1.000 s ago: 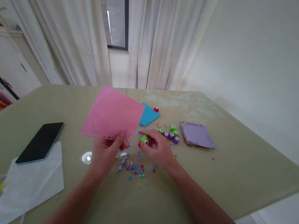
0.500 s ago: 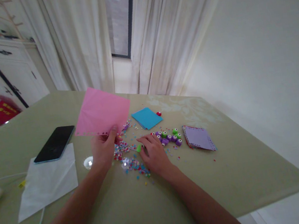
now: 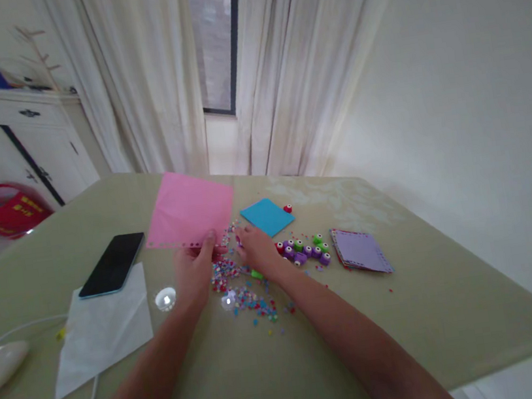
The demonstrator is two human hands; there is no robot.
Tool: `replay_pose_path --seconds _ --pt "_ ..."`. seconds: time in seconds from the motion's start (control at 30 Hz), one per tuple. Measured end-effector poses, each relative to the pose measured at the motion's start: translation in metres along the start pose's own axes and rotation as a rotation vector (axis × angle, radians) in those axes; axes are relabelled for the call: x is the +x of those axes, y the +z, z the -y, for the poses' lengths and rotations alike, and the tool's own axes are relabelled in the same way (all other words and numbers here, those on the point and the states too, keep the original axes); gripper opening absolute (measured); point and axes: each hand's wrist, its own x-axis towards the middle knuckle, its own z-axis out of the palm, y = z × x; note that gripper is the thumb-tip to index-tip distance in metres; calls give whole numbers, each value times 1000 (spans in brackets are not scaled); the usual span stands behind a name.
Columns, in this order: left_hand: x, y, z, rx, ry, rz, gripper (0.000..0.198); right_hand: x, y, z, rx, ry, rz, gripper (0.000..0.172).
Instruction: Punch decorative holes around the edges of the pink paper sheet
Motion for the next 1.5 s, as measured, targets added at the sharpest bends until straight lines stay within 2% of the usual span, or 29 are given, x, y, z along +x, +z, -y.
replay_pose_path --seconds 0.03,0.07,0.13,0.23,0.33,0.4,0.57,0.67,0.83,1.07,1.3,1.5 --pt "-2 1 -1 -27 -22 27 52 -12 -5 -3 25 22 -35 29" --pt "-5 3 -2 -50 -42 54 52 -25 -11 -7 145 44 -128 27" --pt "-12 6 -4 -76 -66 107 53 -50 -20 -16 467 86 -295 34" --pt "-23 11 -5 -87 -76 201 52 -78 -24 -27 854 192 -388 43" --pt "-32 15 -3 -58 -93 288 50 -85 -20 -32 1067 260 -400 47" --pt "-33 15 -1 6 -107 304 48 -83 -18 -32 1161 286 -399 43" --pt "-28 9 3 289 -77 184 42 -83 -24 -26 1509 450 -272 35" --pt "-28 7 0 300 -41 172 43 -85 -27 -21 1688 518 -278 37" --pt "-35 10 -5 293 0 225 39 -86 -29 -15 1788 564 -229 46" --pt "-35 9 -3 311 38 279 40 -86 -26 -13 1649 558 -180 42" --pt "-39 12 -8 284 -13 362 42 -87 -23 -13 1701 541 -191 47" --pt "-42 14 -4 290 -46 361 40 -87 -21 -13 1748 531 -192 54"
